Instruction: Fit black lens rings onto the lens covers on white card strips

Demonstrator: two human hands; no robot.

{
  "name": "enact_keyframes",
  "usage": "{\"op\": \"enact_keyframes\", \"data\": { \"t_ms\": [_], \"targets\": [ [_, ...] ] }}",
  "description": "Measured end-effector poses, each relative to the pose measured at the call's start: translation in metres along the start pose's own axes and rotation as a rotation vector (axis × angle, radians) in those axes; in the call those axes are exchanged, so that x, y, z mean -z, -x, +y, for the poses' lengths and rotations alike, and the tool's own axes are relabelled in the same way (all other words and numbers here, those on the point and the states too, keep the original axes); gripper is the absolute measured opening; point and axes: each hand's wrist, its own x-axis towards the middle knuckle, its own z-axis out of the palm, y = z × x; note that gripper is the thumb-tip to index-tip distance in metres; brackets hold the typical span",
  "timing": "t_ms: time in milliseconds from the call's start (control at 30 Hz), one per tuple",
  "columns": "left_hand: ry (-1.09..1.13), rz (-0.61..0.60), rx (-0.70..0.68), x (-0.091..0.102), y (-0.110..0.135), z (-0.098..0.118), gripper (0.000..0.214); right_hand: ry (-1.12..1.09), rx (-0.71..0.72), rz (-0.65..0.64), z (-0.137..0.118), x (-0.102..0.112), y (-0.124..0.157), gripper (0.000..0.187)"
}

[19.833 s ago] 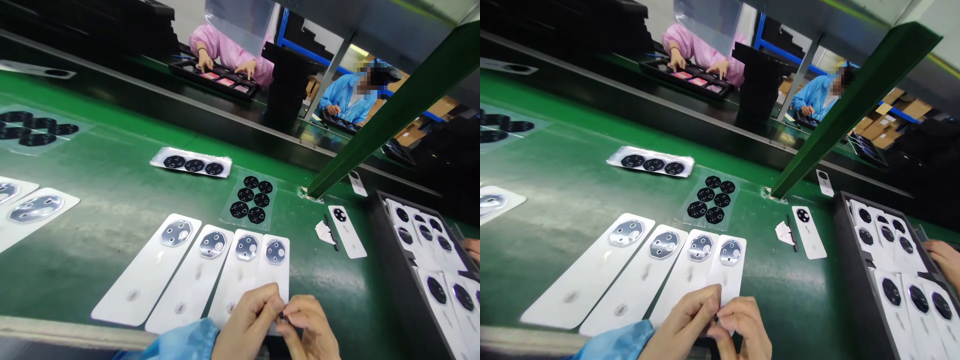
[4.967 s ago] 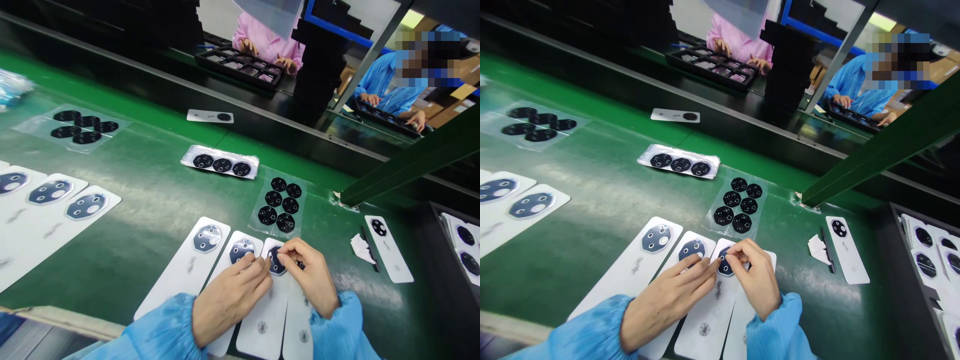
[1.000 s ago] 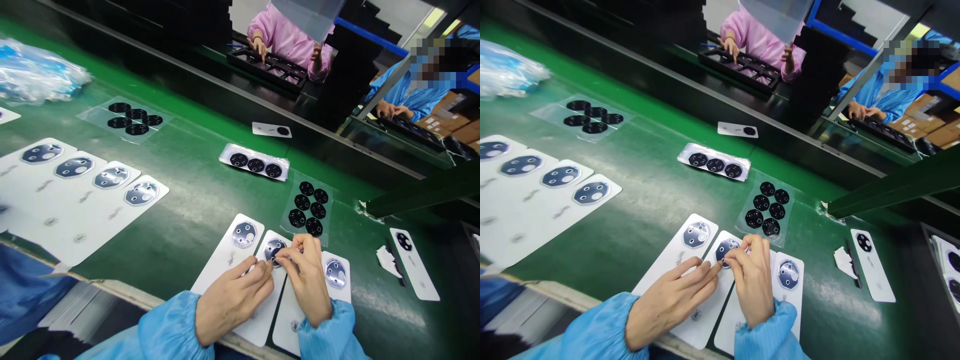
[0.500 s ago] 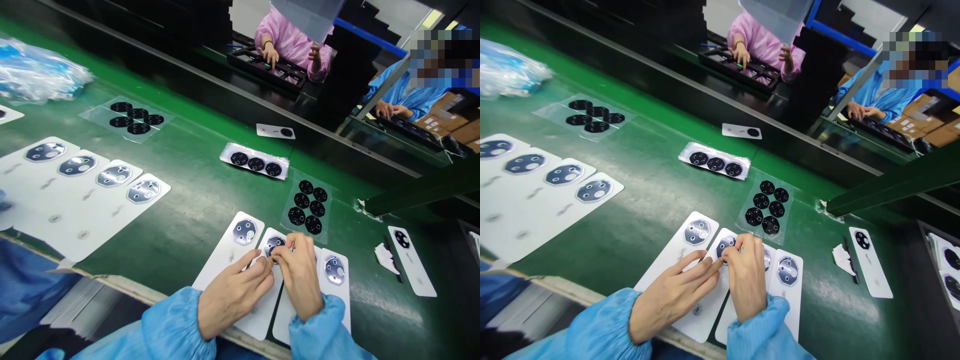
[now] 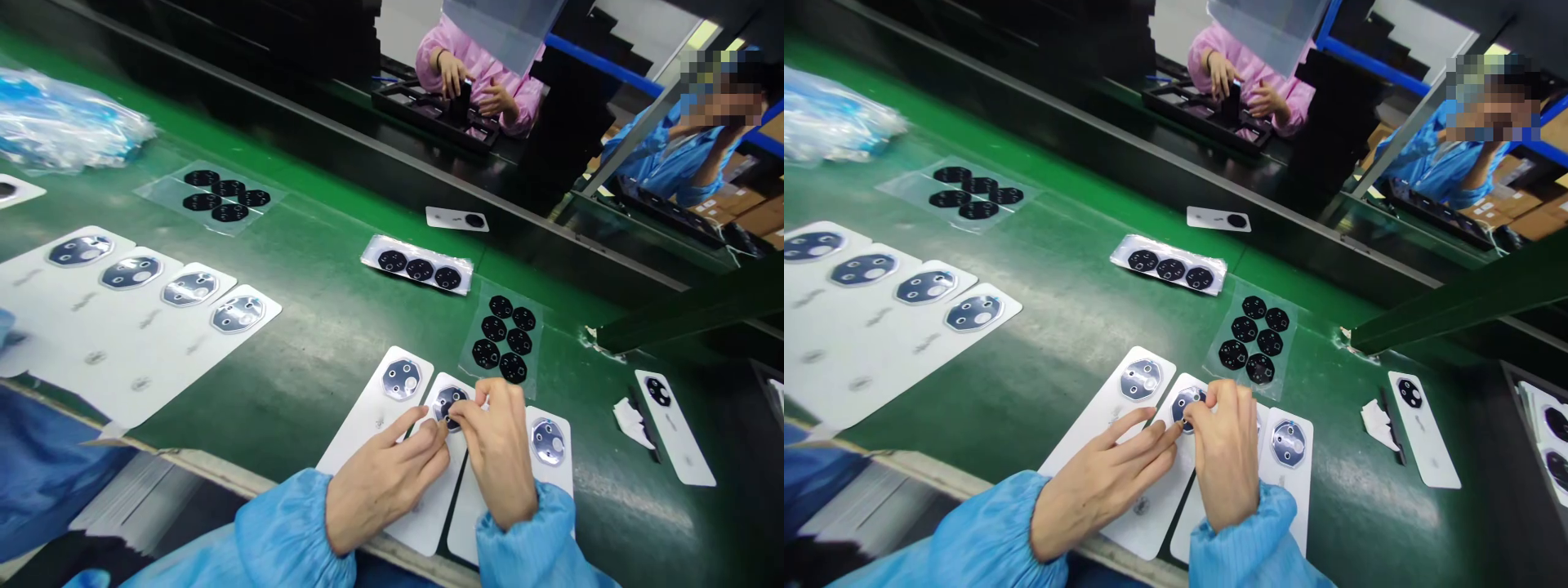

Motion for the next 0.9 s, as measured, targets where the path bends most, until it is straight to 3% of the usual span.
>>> {"op": "enact_keyframes", "data": {
  "t_ms": [400, 567, 667, 767, 900],
  "targets": [
    [0.003, -0.004, 0.018, 0.000, 0.001, 0.000, 0.034, 0.016, 0.011, -0.050, 0.000, 0.002, 0.001, 0.019],
    [-0.004, 0.005, 0.014, 0.001, 0.000, 0.001, 0.034, -0.023, -0.021, -0.011, 0.000, 0.000, -0.002, 0.022],
    [-0.003, -0.009, 0.014, 0.000, 0.000, 0.001, 0.032, -0.171, -0.098, -0.036, 0.005, 0.009, -0.007, 0.019],
    [0.046, -0.020, 0.022, 0.000, 0.000, 0.000, 0.031, -0.434, -0.275, -0.039, 0.014, 0.023, -0.011, 0.016],
    [0.177, -0.027, 0.106, 0.002, -0.002, -0.005, 0.032, -0.832, -0.506, -0.181, 0.022, 0.030, -0.007, 0.025]
  ]
}}
